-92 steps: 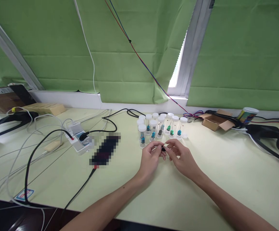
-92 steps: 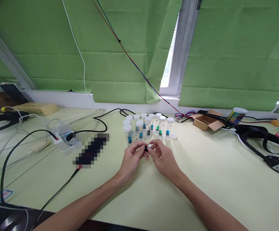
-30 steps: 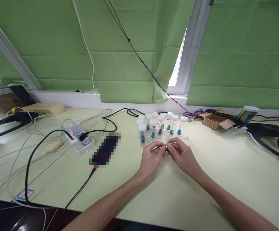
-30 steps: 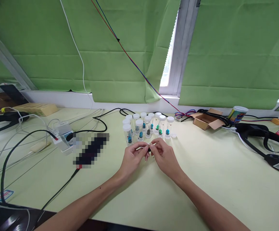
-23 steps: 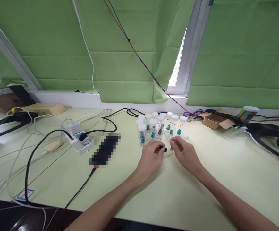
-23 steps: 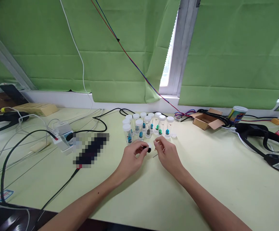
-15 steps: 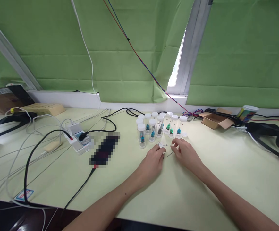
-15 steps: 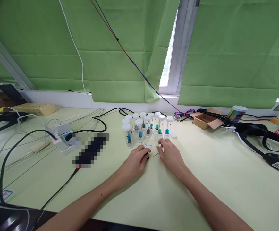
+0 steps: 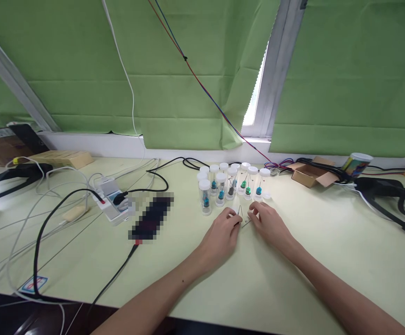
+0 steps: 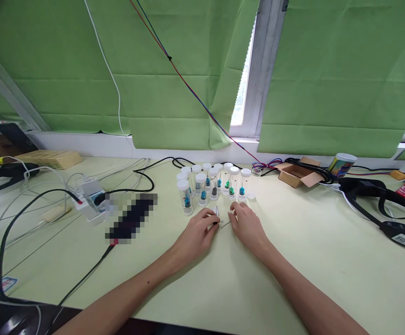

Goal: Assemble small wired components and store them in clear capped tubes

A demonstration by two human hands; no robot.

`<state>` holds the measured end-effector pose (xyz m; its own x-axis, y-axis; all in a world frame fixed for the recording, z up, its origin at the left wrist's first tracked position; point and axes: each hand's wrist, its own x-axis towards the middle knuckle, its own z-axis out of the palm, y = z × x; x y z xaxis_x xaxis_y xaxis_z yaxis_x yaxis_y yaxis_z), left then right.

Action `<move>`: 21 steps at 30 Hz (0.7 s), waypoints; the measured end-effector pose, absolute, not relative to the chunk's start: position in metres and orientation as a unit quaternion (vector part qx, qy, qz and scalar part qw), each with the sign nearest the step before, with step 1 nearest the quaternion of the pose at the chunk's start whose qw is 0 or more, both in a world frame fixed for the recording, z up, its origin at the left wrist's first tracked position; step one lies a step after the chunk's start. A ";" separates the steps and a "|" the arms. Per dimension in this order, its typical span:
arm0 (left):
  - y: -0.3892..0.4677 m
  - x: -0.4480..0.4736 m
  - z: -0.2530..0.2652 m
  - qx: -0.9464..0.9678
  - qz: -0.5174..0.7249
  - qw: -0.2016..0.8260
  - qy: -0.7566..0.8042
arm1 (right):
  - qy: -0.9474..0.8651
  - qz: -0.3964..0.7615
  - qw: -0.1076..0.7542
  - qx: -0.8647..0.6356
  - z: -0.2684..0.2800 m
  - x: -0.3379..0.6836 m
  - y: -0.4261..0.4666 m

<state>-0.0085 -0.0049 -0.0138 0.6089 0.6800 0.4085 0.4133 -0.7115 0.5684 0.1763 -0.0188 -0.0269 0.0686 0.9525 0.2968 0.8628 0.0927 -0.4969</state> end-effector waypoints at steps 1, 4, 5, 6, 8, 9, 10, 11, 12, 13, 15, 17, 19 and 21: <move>-0.005 -0.008 -0.014 0.870 0.316 0.212 0.315 | -0.673 0.072 0.307 -0.669 -0.027 0.176 -0.018; -0.005 -0.007 -0.014 0.863 0.329 0.210 0.321 | -0.650 0.047 0.371 -0.661 -0.024 0.177 -0.015; -0.005 -0.007 -0.013 0.860 0.333 0.210 0.324 | -0.636 0.039 0.398 -0.660 -0.023 0.179 -0.014; -0.005 -0.007 -0.013 0.858 0.336 0.210 0.327 | -0.617 0.033 0.429 -0.659 -0.022 0.181 -0.013; -0.005 -0.008 -0.013 0.854 0.340 0.209 0.335 | -0.571 0.025 0.488 -0.660 -0.021 0.187 -0.009; -0.005 -0.008 -0.012 0.853 0.340 0.207 0.339 | -0.546 0.023 0.513 -0.662 -0.021 0.192 -0.007; -0.005 -0.009 -0.012 0.852 0.340 0.204 0.343 | -0.520 0.017 0.531 -0.669 -0.021 0.198 -0.005; -0.005 -0.010 -0.012 0.851 0.338 0.202 0.348 | -0.495 0.012 0.545 -0.677 -0.023 0.204 -0.002; -0.005 -0.010 -0.011 0.850 0.336 0.199 0.353 | -0.472 0.008 0.553 -0.686 -0.024 0.211 0.001; -0.005 -0.011 -0.011 0.850 0.334 0.197 0.358 | -0.453 0.010 0.558 -0.695 -0.026 0.217 0.004; -0.006 -0.011 -0.011 0.844 0.336 0.190 0.372 | -0.439 0.033 0.559 -0.702 -0.031 0.229 0.010; -0.006 -0.011 -0.011 0.835 0.346 0.184 0.387 | -0.443 0.051 0.554 -0.703 -0.034 0.238 0.016; -0.006 -0.011 -0.012 0.826 0.356 0.187 0.395 | -0.457 0.071 0.543 -0.700 -0.037 0.243 0.023; -0.005 -0.012 -0.013 0.819 0.366 0.199 0.395 | -0.474 0.096 0.523 -0.702 -0.039 0.248 0.028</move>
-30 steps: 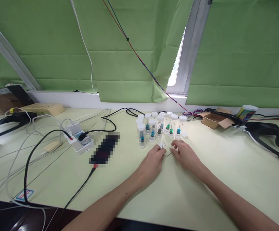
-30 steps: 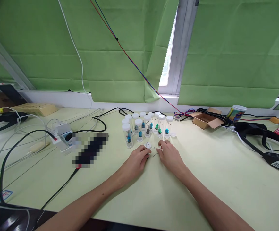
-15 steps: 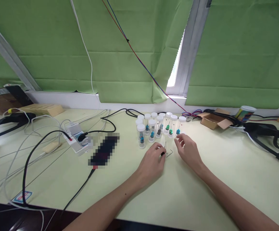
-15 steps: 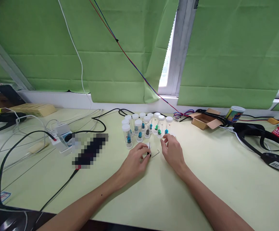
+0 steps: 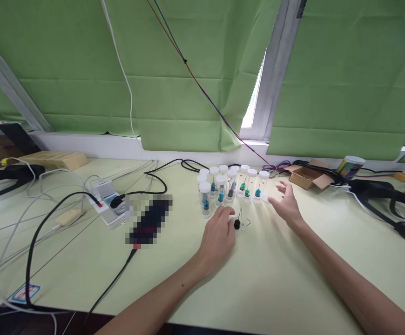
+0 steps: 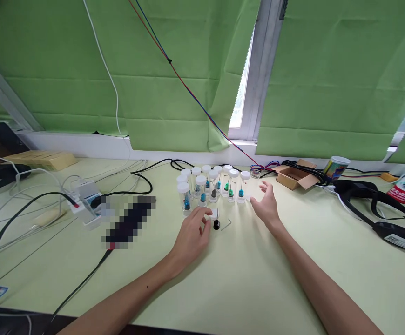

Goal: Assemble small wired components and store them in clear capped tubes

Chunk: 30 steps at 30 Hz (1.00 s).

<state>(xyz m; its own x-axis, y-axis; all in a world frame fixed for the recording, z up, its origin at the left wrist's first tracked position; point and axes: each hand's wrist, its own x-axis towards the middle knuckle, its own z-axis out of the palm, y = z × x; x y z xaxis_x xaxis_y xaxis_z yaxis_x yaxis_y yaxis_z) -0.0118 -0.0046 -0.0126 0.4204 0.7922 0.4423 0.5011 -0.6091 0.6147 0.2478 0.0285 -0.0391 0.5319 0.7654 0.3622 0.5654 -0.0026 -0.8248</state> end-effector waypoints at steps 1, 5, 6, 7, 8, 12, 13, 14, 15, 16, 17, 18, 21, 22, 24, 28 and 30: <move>-0.004 -0.012 -0.013 0.816 0.371 0.205 0.394 | -0.481 0.109 0.512 -0.703 -0.040 0.250 0.031; 0.000 -0.013 -0.014 0.801 0.391 0.219 0.397 | -0.503 0.147 0.495 -0.693 -0.046 0.257 0.042; 0.001 -0.013 -0.014 0.797 0.397 0.222 0.396 | -0.506 0.149 0.496 -0.689 -0.047 0.259 0.044; 0.001 -0.013 -0.014 0.794 0.403 0.227 0.395 | -0.509 0.151 0.497 -0.686 -0.048 0.260 0.046; 0.002 -0.012 -0.014 0.790 0.409 0.233 0.392 | -0.511 0.152 0.498 -0.684 -0.049 0.261 0.047; 0.002 -0.013 -0.013 0.768 0.425 0.275 0.393 | -0.511 0.143 0.496 -0.687 -0.048 0.262 0.044; 0.002 -0.013 -0.012 0.761 0.427 0.287 0.395 | -0.509 0.136 0.494 -0.691 -0.047 0.262 0.042; 0.002 -0.013 -0.012 0.754 0.429 0.300 0.397 | -0.508 0.129 0.492 -0.695 -0.046 0.261 0.039; 0.002 -0.013 -0.011 0.748 0.429 0.312 0.399 | -0.506 0.122 0.489 -0.700 -0.044 0.261 0.037; 0.002 -0.013 -0.011 0.741 0.429 0.324 0.402 | -0.506 0.114 0.485 -0.704 -0.043 0.261 0.034; 0.002 -0.012 -0.011 0.734 0.428 0.335 0.407 | -0.506 0.106 0.480 -0.709 -0.042 0.261 0.032; 0.002 -0.012 -0.010 0.729 0.426 0.345 0.411 | -0.505 0.099 0.476 -0.713 -0.041 0.261 0.029; 0.003 -0.012 -0.010 0.714 0.425 0.365 0.419 | -0.500 0.078 0.463 -0.728 -0.038 0.261 0.021; 0.003 -0.012 -0.010 0.711 0.427 0.368 0.420 | -0.496 0.073 0.460 -0.733 -0.037 0.261 0.018; 0.004 -0.012 -0.009 0.703 0.435 0.369 0.425 | -0.487 0.060 0.460 -0.740 -0.034 0.256 0.010; 0.003 -0.012 -0.005 0.679 0.462 0.371 0.433 | -0.502 -0.016 0.504 -0.702 -0.018 0.227 -0.013; 0.001 -0.012 -0.002 0.670 0.471 0.387 0.422 | -0.531 -0.048 0.527 -0.661 -0.007 0.204 -0.027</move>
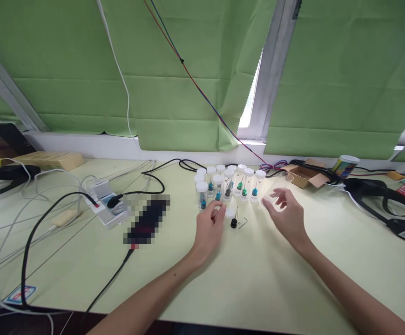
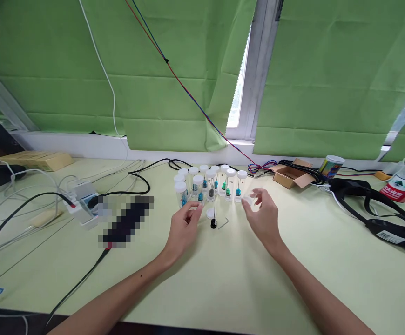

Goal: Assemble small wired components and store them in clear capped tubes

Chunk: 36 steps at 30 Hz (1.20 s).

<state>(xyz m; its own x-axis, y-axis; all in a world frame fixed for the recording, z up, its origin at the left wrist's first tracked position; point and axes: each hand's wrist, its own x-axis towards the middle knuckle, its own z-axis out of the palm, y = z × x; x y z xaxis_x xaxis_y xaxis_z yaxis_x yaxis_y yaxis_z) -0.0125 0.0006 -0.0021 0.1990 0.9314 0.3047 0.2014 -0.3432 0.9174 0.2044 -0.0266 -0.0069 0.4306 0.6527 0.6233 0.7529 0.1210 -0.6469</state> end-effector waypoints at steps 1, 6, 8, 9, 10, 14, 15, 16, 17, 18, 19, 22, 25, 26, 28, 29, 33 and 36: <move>-0.001 -0.013 -0.001 0.669 0.475 0.398 0.411 | -0.550 -0.058 0.533 -0.640 -0.001 0.192 -0.033; -0.008 -0.018 0.005 0.717 0.514 0.366 0.297 | -0.678 -0.136 0.516 -0.506 0.014 0.147 -0.061; -0.008 -0.021 0.005 0.748 0.533 0.313 0.240 | -0.735 -0.157 0.488 -0.444 0.014 0.138 -0.067; -0.008 -0.022 0.005 0.759 0.542 0.291 0.216 | -0.752 -0.164 0.473 -0.429 0.013 0.135 -0.068; -0.007 -0.023 0.005 0.765 0.548 0.275 0.199 | -0.762 -0.169 0.460 -0.424 0.013 0.132 -0.069; -0.005 -0.023 0.001 0.766 0.567 0.244 0.180 | -0.778 -0.184 0.432 -0.417 0.013 0.125 -0.067; -0.004 -0.023 0.000 0.764 0.576 0.234 0.173 | -0.784 -0.188 0.427 -0.410 0.013 0.123 -0.066; -0.004 -0.022 -0.001 0.759 0.584 0.227 0.176 | -0.791 -0.191 0.422 -0.401 0.014 0.122 -0.065; -0.005 -0.021 -0.002 0.753 0.588 0.226 0.190 | -0.798 -0.193 0.415 -0.391 0.014 0.122 -0.064; -0.005 -0.021 -0.002 0.746 0.592 0.224 0.206 | -0.805 -0.195 0.409 -0.383 0.015 0.122 -0.063; -0.005 -0.020 -0.002 0.738 0.591 0.228 0.230 | -0.811 -0.198 0.403 -0.374 0.015 0.123 -0.062; -0.006 -0.018 0.000 0.699 0.585 0.261 0.320 | -0.816 -0.210 0.408 -0.351 0.013 0.132 -0.056; -0.005 -0.014 0.002 0.657 0.578 0.299 0.380 | -0.789 -0.216 0.452 -0.355 0.010 0.144 -0.044; -0.004 -0.013 0.001 0.652 0.573 0.310 0.388 | -0.771 -0.216 0.471 -0.370 0.009 0.147 -0.039; -0.002 -0.011 -0.001 0.648 0.559 0.334 0.396 | -0.745 -0.224 0.489 -0.395 0.006 0.153 -0.029; -0.001 -0.010 -0.003 0.647 0.550 0.346 0.398 | -0.742 -0.228 0.485 -0.404 0.005 0.154 -0.026; 0.002 -0.009 -0.011 0.651 0.523 0.380 0.398 | -0.751 -0.176 0.456 -0.445 -0.002 0.156 -0.019; 0.005 -0.009 -0.014 0.652 0.516 0.392 0.395 | -0.743 -0.068 0.456 -0.486 -0.005 0.154 -0.021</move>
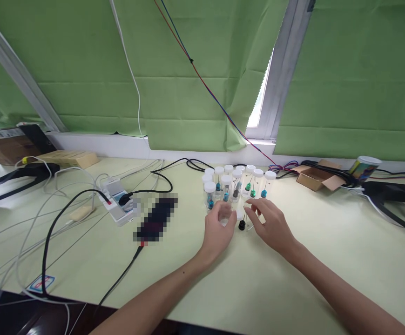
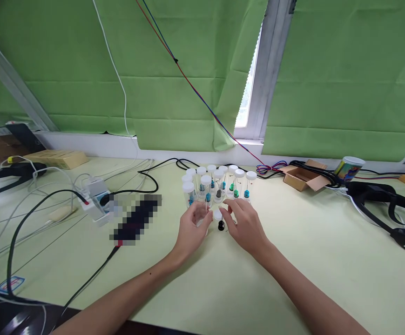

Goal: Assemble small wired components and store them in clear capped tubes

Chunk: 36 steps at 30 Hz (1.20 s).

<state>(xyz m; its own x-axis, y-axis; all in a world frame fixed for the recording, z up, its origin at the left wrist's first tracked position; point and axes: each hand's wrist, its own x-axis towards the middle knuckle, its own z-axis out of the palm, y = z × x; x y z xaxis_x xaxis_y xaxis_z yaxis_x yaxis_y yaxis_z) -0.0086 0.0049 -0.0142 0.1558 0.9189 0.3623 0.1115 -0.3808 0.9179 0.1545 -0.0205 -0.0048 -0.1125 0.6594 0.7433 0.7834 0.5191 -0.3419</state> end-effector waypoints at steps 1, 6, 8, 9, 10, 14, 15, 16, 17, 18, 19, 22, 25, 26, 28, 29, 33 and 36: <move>0.006 -0.009 -0.015 0.652 0.514 0.395 0.394 | -0.738 -0.026 0.456 -0.497 -0.005 0.154 -0.021; 0.009 -0.008 -0.017 0.649 0.504 0.408 0.398 | -0.707 0.139 0.459 -0.520 -0.004 0.155 -0.021; 0.009 -0.008 -0.018 0.649 0.502 0.410 0.399 | -0.701 0.184 0.460 -0.513 -0.005 0.156 -0.021; 0.009 -0.008 -0.018 0.649 0.501 0.411 0.398 | -0.699 0.203 0.460 -0.508 -0.005 0.156 -0.020; 0.009 -0.008 -0.018 0.651 0.501 0.410 0.396 | -0.697 0.218 0.463 -0.503 -0.006 0.157 -0.020; 0.008 -0.008 -0.016 0.656 0.499 0.405 0.396 | -0.686 0.257 0.471 -0.492 -0.007 0.157 -0.020; 0.008 -0.007 -0.016 0.657 0.498 0.404 0.397 | -0.683 0.265 0.472 -0.489 -0.007 0.157 -0.020; 0.008 -0.007 -0.016 0.658 0.497 0.402 0.398 | -0.681 0.275 0.473 -0.487 -0.007 0.157 -0.020; 0.008 -0.007 -0.016 0.659 0.496 0.400 0.399 | -0.677 0.285 0.474 -0.485 -0.007 0.156 -0.020; 0.009 -0.007 -0.017 0.661 0.494 0.399 0.400 | -0.673 0.295 0.475 -0.484 -0.007 0.156 -0.021; 0.009 -0.006 -0.017 0.663 0.492 0.397 0.400 | -0.669 0.304 0.477 -0.482 -0.007 0.156 -0.021; 0.009 -0.005 -0.018 0.671 0.483 0.396 0.400 | -0.662 0.324 0.478 -0.477 -0.006 0.155 -0.023; 0.008 -0.005 -0.018 0.678 0.475 0.395 0.398 | -0.663 0.340 0.474 -0.469 -0.004 0.155 -0.024; 0.007 -0.005 -0.017 0.680 0.473 0.394 0.399 | -0.663 0.349 0.473 -0.465 -0.003 0.155 -0.025; 0.006 -0.005 -0.015 0.682 0.470 0.391 0.401 | -0.661 0.369 0.471 -0.453 -0.001 0.155 -0.025; 0.005 -0.005 -0.014 0.683 0.468 0.392 0.401 | -0.659 0.380 0.471 -0.446 0.000 0.155 -0.025; 0.004 -0.004 -0.012 0.683 0.463 0.396 0.402 | -0.653 0.403 0.472 -0.435 0.000 0.157 -0.025; 0.004 -0.005 -0.012 0.686 0.456 0.392 0.409 | -0.659 0.385 0.466 -0.447 -0.002 0.159 -0.024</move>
<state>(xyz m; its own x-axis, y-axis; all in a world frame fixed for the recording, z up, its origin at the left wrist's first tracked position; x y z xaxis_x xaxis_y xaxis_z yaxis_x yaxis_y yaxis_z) -0.0048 0.0040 -0.0119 0.2489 0.9188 0.3064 0.2039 -0.3590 0.9108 0.1594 -0.0236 -0.0016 -0.1661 0.9485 0.2699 0.2308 0.3035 -0.9245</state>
